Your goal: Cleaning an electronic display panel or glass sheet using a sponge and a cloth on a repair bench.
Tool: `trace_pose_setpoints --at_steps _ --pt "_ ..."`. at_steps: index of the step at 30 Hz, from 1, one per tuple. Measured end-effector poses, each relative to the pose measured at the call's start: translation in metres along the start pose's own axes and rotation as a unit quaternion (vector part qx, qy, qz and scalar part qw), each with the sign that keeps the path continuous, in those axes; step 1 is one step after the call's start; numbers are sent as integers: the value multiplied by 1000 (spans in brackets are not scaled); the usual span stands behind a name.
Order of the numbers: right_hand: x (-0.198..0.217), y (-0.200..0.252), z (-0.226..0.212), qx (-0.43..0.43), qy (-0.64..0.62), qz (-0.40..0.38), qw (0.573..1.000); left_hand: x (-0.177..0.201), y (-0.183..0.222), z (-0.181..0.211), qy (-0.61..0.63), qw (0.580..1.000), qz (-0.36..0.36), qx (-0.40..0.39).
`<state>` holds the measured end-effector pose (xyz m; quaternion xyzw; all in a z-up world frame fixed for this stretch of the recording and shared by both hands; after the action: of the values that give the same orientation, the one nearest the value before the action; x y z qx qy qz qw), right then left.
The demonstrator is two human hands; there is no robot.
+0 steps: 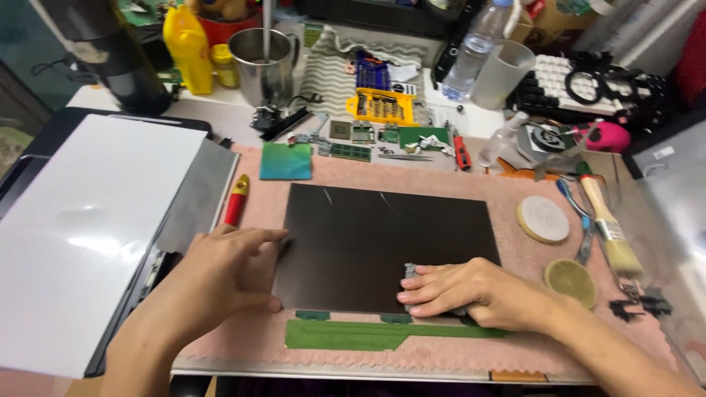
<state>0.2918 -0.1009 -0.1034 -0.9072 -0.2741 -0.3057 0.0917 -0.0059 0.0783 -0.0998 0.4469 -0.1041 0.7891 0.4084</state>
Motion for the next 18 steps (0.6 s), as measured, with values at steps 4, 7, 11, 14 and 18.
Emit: trace_pose_setpoints --at_steps 4,7,11,14,18 --pt "12 48 18 -10 13 23 1000 -2 -2 0 6 1000 -14 13" --pt "25 83 28 -55 44 66 995 -3 -2 -3 1 1000 1 17" --pt "36 117 43 -109 85 71 988 0 0 5 -12 995 -37 87" --pt "41 123 49 -128 79 72 986 0 1 8 -3 993 -48 110" --pt "42 120 58 -122 56 72 988 -3 1 1 -6 997 -27 74"
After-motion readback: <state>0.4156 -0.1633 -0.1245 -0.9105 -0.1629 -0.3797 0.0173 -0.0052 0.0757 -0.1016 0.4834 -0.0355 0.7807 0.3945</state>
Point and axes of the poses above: each hand's wrist, its own y-axis away from the middle knuckle, its own x-axis out of the back of the hand, z = x × y, the point moved 7 cm from there along -y, towards the middle knuckle, and after that the axes turned 10 degrees about -x, right-handed, at the moved point
